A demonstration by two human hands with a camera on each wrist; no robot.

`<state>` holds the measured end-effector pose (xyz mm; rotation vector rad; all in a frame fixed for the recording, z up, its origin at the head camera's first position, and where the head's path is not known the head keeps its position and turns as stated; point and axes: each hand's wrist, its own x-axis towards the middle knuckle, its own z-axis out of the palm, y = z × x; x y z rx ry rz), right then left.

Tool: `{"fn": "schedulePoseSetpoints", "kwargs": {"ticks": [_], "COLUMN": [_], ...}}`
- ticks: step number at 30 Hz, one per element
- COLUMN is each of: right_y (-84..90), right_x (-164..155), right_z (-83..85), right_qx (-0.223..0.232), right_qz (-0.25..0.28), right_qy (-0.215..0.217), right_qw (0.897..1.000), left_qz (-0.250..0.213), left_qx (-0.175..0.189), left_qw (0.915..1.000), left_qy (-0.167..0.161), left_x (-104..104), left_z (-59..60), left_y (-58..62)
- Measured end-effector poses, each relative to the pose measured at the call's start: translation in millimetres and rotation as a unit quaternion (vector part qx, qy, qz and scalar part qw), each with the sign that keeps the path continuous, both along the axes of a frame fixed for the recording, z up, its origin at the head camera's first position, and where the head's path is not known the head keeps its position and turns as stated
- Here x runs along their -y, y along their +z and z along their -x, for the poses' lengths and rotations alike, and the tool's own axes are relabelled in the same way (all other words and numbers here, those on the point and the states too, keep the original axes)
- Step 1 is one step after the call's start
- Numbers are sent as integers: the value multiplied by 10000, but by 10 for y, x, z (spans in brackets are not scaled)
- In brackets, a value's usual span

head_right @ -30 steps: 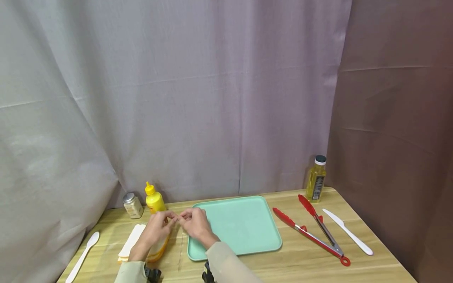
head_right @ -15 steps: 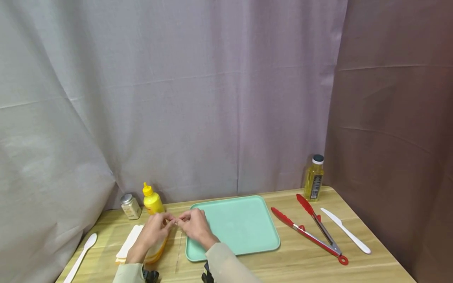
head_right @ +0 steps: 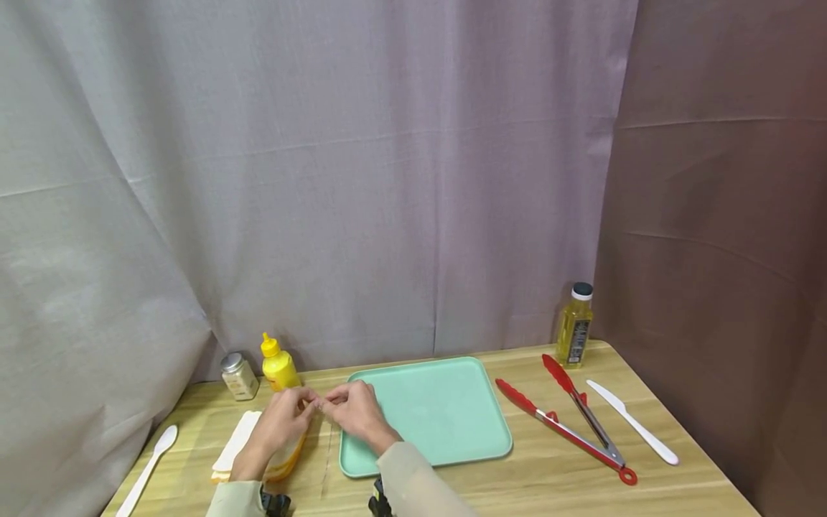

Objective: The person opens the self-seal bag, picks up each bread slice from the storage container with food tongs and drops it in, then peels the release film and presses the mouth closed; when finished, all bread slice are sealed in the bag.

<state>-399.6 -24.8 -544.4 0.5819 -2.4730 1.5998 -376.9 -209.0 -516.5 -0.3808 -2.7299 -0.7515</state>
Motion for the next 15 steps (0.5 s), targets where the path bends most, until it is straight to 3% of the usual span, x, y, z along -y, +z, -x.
{"fn": "schedulePoseSetpoints", "kwargs": {"ticks": [5,10,15], "right_y": [-17,-35,-4], "right_x": [-10,-32,-34], "right_z": [1,-36,-56], "right_qx": [26,281,335], "right_qz": [-83,91,232], "right_qy": [-105,58,141], "right_qw": [9999,9995,9991], "left_qz": [88,91,-24], "left_qx": [90,254,194], "left_qw": [9999,9996,9998], "left_qy": [-50,-19,-60], "left_x": [5,26,39], "left_z": [-12,-29,-38], "left_y": [-5,-7,22]}}
